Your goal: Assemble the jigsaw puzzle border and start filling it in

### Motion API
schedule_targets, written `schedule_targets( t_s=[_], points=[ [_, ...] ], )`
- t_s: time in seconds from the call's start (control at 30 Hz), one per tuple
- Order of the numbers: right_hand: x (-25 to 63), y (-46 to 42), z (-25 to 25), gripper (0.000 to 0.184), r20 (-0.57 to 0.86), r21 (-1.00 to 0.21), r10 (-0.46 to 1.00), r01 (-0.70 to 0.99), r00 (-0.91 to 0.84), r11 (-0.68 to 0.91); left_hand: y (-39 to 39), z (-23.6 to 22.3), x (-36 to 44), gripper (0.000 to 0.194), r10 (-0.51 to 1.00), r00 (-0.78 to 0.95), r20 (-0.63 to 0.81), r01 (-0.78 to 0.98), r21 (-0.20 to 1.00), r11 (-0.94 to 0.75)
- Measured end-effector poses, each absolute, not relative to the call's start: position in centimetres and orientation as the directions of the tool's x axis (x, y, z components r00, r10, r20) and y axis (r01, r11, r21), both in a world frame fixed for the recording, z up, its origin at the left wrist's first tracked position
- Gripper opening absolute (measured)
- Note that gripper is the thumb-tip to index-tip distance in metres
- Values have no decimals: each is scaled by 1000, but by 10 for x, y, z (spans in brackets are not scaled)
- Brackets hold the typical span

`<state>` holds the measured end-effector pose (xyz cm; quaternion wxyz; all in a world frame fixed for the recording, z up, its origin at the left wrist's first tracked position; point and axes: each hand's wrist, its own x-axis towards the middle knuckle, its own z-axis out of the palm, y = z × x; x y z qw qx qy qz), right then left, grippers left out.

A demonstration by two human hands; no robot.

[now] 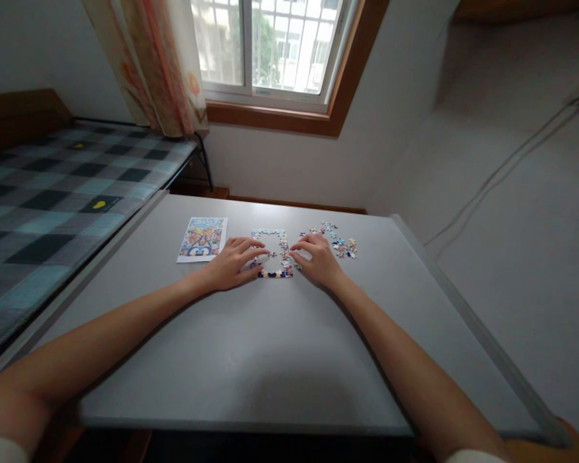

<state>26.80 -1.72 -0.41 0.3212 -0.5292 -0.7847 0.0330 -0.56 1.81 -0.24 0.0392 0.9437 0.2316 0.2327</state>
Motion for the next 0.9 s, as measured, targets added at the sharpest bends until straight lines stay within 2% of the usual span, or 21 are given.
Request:
schedule_targets(
  t_s=[0.2, 0.37, 0.5, 0.6, 0.67, 0.8, 0.9],
  points=[
    [238, -3, 6, 22, 259, -350, 918, 856, -301, 380, 18, -4, -7, 34, 460, 775, 434, 418, 195, -887],
    [226, 7, 10, 11, 159, -361, 958, 889, -238, 280, 17, -3, -6, 34, 465, 775, 427, 422, 199, -885],
    [224, 11, 18, 7, 64, -441, 976, 871, -210, 216, 16, -2, -5, 35, 480, 776, 410, 427, 220, -877],
    [219, 9, 20, 4, 80, -503, 975, 836, -208, 220, 17, -3, -6, 36, 488, 765, 421, 431, 230, -873],
    [216, 5, 18, 4, 90, -592, 979, 780, -185, 202, 17, -4, -6, 37, 496, 755, 428, 434, 240, -868],
    [226, 4, 13, 2, 108, -803, 982, 568, -158, 180, 17, -4, -7, 37, 501, 754, 423, 439, 243, -865],
    [257, 8, 14, 18, 146, -855, 986, 492, -75, 164, 17, -5, -7, 36, 491, 767, 412, 439, 221, -871]
  ],
)
